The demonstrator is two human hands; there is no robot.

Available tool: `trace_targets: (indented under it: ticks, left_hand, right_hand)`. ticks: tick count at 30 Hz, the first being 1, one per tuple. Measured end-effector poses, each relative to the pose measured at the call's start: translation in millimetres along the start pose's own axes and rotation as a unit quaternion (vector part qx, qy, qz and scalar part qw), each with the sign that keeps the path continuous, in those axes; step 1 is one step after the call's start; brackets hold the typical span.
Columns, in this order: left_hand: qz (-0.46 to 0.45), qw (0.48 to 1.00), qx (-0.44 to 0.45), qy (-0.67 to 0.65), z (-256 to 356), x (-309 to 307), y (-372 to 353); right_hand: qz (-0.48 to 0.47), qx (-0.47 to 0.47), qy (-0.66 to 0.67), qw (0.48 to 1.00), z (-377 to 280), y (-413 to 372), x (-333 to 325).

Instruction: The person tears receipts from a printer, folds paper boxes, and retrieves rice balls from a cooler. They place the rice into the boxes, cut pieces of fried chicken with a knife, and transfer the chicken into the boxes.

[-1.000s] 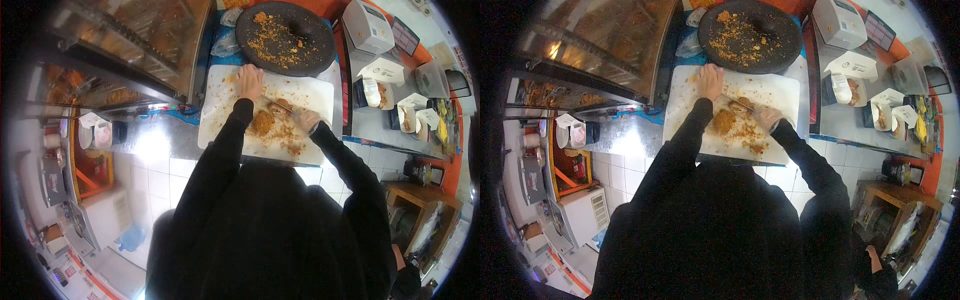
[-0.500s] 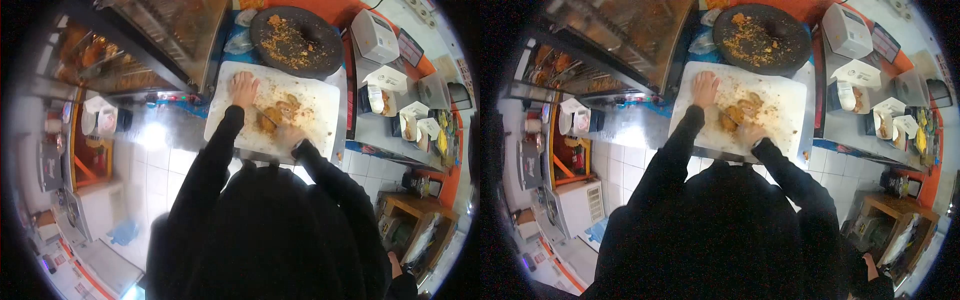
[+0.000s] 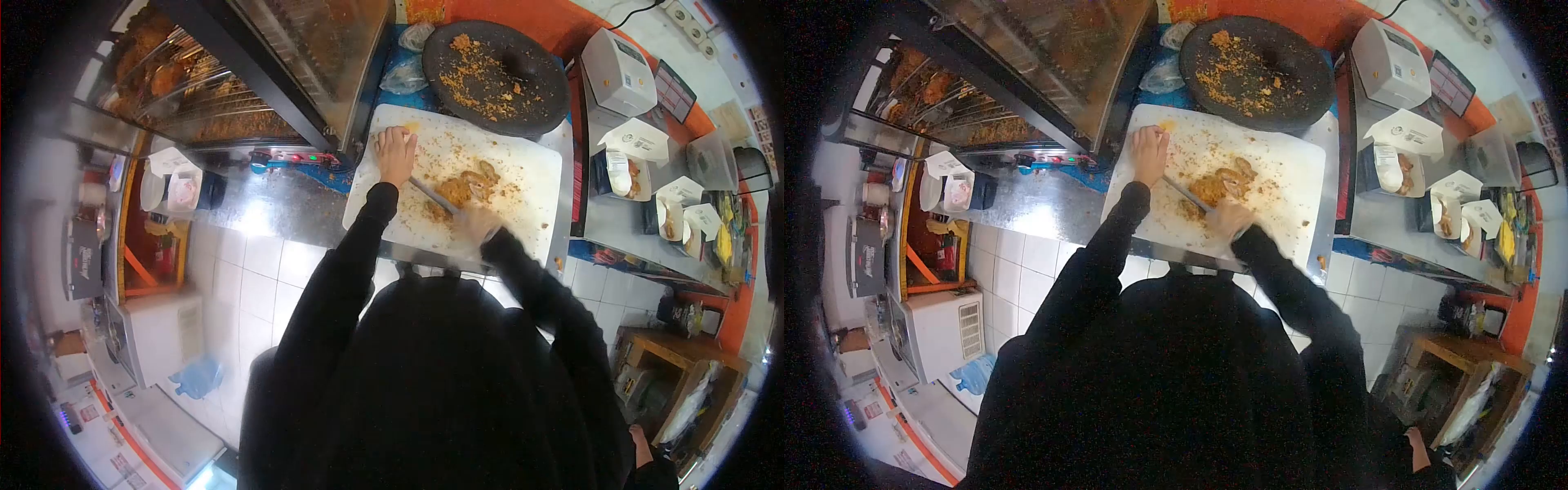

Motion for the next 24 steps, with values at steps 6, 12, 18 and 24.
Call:
trace_targets:
  ticks: [6,12,18,24]
  left_hand:
    - [0.175,0.972,0.025,-0.156,43.1,-77.0,-34.2]
    - [0.206,0.952,-0.152,-0.167,-12.9,-111.0,-129.6]
    - [0.250,0.924,-0.258,-0.134,-30.1,-170.6,-173.6]
    - [0.246,0.914,-0.305,-0.110,-35.5,-175.1,-203.2]
  right_hand:
    - [0.152,-0.144,-0.016,0.978,46.1,-15.0,-98.9]
    - [0.380,-0.045,-0.053,0.922,69.9,5.2,-107.2]
    - [0.349,-0.142,-0.001,0.926,17.8,10.0,-72.6]
    - [0.264,-0.155,0.162,0.938,26.1,18.3,-74.1]
Point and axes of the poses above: each hand's wrist, its own y-axis towards the middle knuckle, its own x-axis out of the palm, z = x × y, the point moved 4 cm from there along y, towards the middle knuckle
